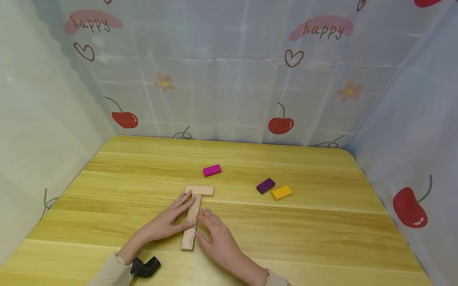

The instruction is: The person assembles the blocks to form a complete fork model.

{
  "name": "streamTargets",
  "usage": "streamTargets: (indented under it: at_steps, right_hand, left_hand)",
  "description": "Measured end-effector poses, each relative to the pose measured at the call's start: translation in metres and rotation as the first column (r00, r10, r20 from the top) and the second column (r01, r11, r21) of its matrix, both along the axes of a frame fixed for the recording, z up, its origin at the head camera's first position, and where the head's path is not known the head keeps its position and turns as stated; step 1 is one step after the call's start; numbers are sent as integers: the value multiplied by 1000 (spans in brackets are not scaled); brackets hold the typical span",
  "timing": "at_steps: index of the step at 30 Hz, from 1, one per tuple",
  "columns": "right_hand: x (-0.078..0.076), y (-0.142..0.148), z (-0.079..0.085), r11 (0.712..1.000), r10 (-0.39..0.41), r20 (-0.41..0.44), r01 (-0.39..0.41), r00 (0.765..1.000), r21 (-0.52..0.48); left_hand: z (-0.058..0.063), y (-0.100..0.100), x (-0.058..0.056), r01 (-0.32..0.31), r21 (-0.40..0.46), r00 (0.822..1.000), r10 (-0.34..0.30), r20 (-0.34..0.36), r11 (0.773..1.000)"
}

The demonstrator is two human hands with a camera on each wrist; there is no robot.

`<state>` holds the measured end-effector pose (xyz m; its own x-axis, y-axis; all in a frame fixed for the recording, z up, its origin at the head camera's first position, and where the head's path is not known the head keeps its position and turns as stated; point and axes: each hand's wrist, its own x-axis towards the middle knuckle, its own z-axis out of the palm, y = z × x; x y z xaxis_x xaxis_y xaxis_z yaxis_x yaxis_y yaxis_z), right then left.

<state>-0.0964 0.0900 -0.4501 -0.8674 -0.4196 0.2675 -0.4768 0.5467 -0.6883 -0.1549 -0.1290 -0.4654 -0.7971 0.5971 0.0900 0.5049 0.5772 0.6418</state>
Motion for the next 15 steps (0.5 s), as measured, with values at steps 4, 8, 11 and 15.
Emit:
streamTargets:
  at_steps: [4,8,11,15]
  right_hand:
    - [-12,12,11,995,-90,-9,89,996,-44]
    - [-28,34,17,977,-183,-11,180,983,-111]
    - [-44,55,19,960,-242,-27,235,970,-154]
    - [-63,84,20,934,-329,-37,319,944,-158]
  left_hand:
    - [1,0,0,1,7,1000,-1,6,1000]
    - [1,0,-1,0,12,1000,-1,19,1000]
    - [1,1,-1,2,17,1000,-3,24,1000]
    - [0,0,0,3,19,999,-3,34,1000]
